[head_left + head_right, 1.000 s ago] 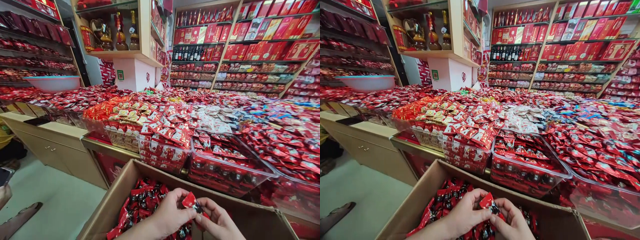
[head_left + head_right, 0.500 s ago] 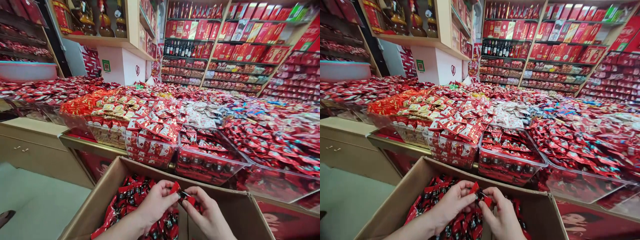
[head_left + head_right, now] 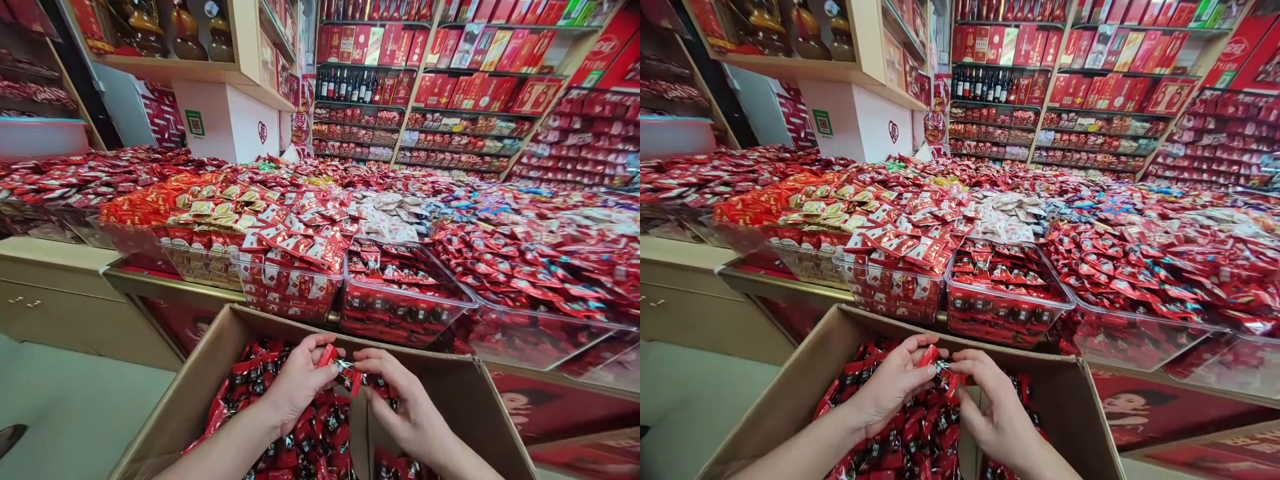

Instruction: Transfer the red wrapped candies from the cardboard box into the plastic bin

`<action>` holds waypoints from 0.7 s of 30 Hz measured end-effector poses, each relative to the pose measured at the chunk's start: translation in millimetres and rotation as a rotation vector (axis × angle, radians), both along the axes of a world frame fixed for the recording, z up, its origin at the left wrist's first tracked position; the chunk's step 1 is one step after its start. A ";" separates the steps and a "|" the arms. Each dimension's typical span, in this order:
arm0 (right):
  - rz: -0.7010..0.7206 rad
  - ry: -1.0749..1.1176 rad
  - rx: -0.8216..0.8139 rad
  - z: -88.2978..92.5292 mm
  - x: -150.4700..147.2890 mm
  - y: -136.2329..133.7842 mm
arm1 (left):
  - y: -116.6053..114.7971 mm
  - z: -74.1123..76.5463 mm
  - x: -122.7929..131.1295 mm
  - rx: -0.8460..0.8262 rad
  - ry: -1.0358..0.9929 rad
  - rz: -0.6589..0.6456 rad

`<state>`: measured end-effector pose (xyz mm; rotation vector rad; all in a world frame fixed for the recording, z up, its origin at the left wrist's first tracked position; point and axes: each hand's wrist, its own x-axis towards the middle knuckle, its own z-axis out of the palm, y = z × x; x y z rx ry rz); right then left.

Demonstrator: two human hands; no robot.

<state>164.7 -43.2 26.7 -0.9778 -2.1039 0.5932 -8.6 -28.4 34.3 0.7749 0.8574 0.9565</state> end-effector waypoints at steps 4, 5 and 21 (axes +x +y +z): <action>0.027 -0.083 0.080 -6.8 0.8 2.0 | -1.2 0.5 1.4 0.012 0.042 0.001; 0.032 -0.122 0.102 -7.9 0.8 2.1 | -1.8 1.3 1.8 0.006 0.043 0.005; 0.102 -0.411 0.530 2.4 -3.2 0.3 | -3.2 -1.2 2.7 -0.102 -0.001 -0.018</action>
